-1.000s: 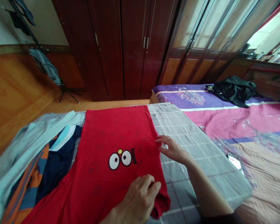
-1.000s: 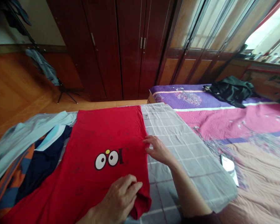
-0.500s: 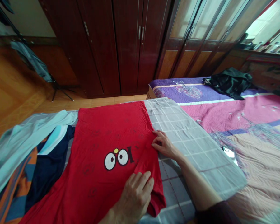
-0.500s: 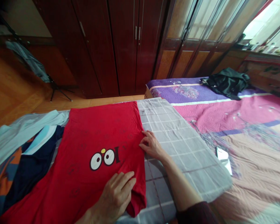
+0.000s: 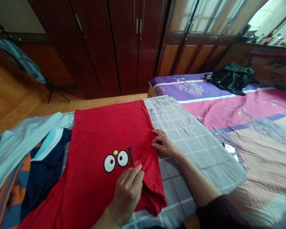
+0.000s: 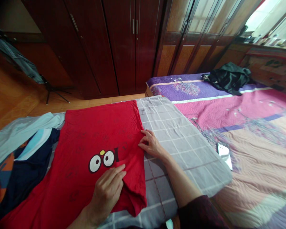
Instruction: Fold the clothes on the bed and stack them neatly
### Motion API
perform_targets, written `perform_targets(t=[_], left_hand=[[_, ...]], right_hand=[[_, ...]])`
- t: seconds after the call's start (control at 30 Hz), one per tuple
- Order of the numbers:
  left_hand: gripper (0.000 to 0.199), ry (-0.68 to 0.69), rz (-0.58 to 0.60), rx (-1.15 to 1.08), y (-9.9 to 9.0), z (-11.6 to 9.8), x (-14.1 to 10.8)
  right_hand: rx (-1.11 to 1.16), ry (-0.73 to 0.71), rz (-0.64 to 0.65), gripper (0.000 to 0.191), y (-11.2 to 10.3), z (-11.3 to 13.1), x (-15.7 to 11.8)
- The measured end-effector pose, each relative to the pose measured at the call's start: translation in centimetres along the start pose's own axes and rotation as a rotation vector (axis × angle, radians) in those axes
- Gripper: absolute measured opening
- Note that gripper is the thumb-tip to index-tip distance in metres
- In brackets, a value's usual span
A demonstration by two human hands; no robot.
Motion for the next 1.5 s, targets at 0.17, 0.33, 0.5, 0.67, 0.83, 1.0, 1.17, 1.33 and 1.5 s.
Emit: perform_targets(t=[0.17,0.33,0.5,0.67,0.83,1.0,1.17,1.33,1.5], left_hand=[[0.027,-0.168,0.132,0.099,0.2,0.2,0.0],[0.033,-0.049,0.218,-0.092,0.7,-1.4,0.0],[0.017,0.010,0.496,-0.246,2.5,-2.3,-0.6],[0.006,0.062,0.532,-0.205,2.8,-2.3,-0.5],[0.006,0.084,0.558,-0.190,3.2,-1.9,-0.6],[0.007,0.065,0.513,-0.239,3.7,-1.8,-1.1],[0.026,-0.219,0.149,-0.211,1.6,0.3,-0.1],[0.024,-0.484,0.107,0.121,-0.5,3.3,1.0],[0.009,-0.596,0.221,0.016,-0.3,3.5,0.9]], right_hand=[[-0.013,-0.007,-0.015,0.008,0.2,0.0,0.0],[-0.033,-0.006,-0.049,0.007,0.6,-0.3,0.0],[-0.061,0.025,-0.117,0.012,0.6,0.0,-0.1],[-0.211,-0.113,-0.051,0.070,1.2,2.3,-0.5],[-0.363,0.017,-0.142,0.070,1.5,2.3,-0.2],[-0.330,-0.157,-0.035,0.083,2.7,3.9,-0.4],[-0.320,0.001,-0.139,0.074,2.6,2.8,-0.3],[-0.273,-0.079,-0.164,0.072,2.2,3.4,-0.4],[-0.260,-0.113,-0.079,0.065,3.1,4.0,-0.6]])
Point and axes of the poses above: each hand's wrist, its own x-axis towards the middle knuckle, its own y-axis out of the palm, z = x × y, the point moved 4 cm from there along x, towards the middle knuckle, and after that the axes turned 14 degrees about -x, right-handed, at the moved point
